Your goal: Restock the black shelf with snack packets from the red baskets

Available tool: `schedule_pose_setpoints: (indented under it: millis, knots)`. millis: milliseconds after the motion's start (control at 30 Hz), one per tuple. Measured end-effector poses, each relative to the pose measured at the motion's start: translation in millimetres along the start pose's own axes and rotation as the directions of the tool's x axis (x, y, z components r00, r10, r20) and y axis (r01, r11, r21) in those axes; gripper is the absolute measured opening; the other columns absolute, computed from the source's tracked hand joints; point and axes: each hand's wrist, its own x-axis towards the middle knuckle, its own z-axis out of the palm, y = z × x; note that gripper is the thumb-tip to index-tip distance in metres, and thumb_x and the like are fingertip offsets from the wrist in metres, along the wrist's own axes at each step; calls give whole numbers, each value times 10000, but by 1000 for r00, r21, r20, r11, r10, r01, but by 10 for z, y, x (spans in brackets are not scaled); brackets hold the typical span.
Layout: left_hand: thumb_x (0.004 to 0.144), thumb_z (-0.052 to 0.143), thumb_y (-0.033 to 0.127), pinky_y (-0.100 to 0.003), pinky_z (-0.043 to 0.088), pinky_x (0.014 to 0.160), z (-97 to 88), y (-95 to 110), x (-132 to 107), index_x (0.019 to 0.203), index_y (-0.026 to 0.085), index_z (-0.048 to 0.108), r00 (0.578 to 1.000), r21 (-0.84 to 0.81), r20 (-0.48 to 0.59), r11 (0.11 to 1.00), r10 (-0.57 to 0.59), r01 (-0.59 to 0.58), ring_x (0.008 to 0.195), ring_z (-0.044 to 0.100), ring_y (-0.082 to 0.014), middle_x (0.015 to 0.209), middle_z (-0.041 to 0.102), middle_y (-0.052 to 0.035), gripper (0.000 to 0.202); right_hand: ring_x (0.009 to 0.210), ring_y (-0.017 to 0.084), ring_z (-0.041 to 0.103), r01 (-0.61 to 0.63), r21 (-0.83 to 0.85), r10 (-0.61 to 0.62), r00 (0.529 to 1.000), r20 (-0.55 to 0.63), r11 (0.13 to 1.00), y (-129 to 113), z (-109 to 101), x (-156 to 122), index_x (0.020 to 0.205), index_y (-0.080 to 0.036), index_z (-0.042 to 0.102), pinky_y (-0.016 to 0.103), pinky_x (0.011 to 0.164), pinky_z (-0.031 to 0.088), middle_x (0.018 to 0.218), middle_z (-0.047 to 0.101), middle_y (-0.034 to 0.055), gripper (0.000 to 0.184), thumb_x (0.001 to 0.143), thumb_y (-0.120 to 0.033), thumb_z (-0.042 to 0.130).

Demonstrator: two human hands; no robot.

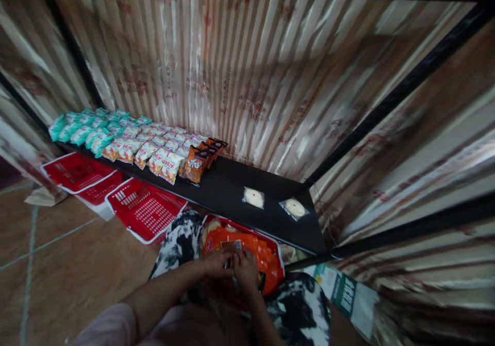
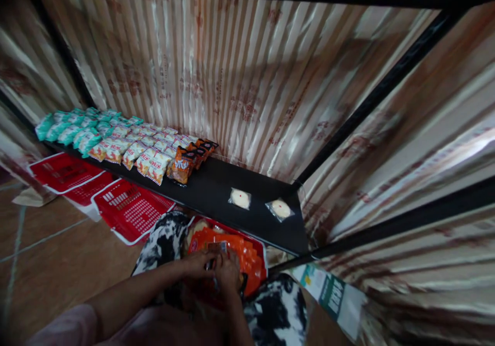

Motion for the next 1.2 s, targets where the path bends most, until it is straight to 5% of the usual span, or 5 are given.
schedule_pose_setpoints:
  millis: [367,967,1200]
  knots:
    - [715,570,230,-257,417,782,98,-17,16,930,183,611,986,-230,-87,966,-141,117,839,555,-162,893,640,-13,224,949,205,590,-74,41,68,990,124,996,-132,-189,9,874,-131,683,296,866,408,961,682,123,361,888,-246,341]
    - [680,554,224,-234,378,679,-20,-165,68,737,178,624,935,-572,-271,820,-231,37,682,489,-134,676,571,26,102,782,192,639,-99,-10,99,970,224,995,-179,-351,100,819,-187,701,300,727,475,719,679,122,461,926,-359,287]
    - [633,596,266,-226,363,643,-67,-170,79,660,169,606,921,-733,-257,680,-294,13,632,452,-121,616,519,34,101,852,223,641,-96,62,68,932,356,993,-119,-510,160,824,-177,693,311,745,453,832,700,127,548,927,-437,221]
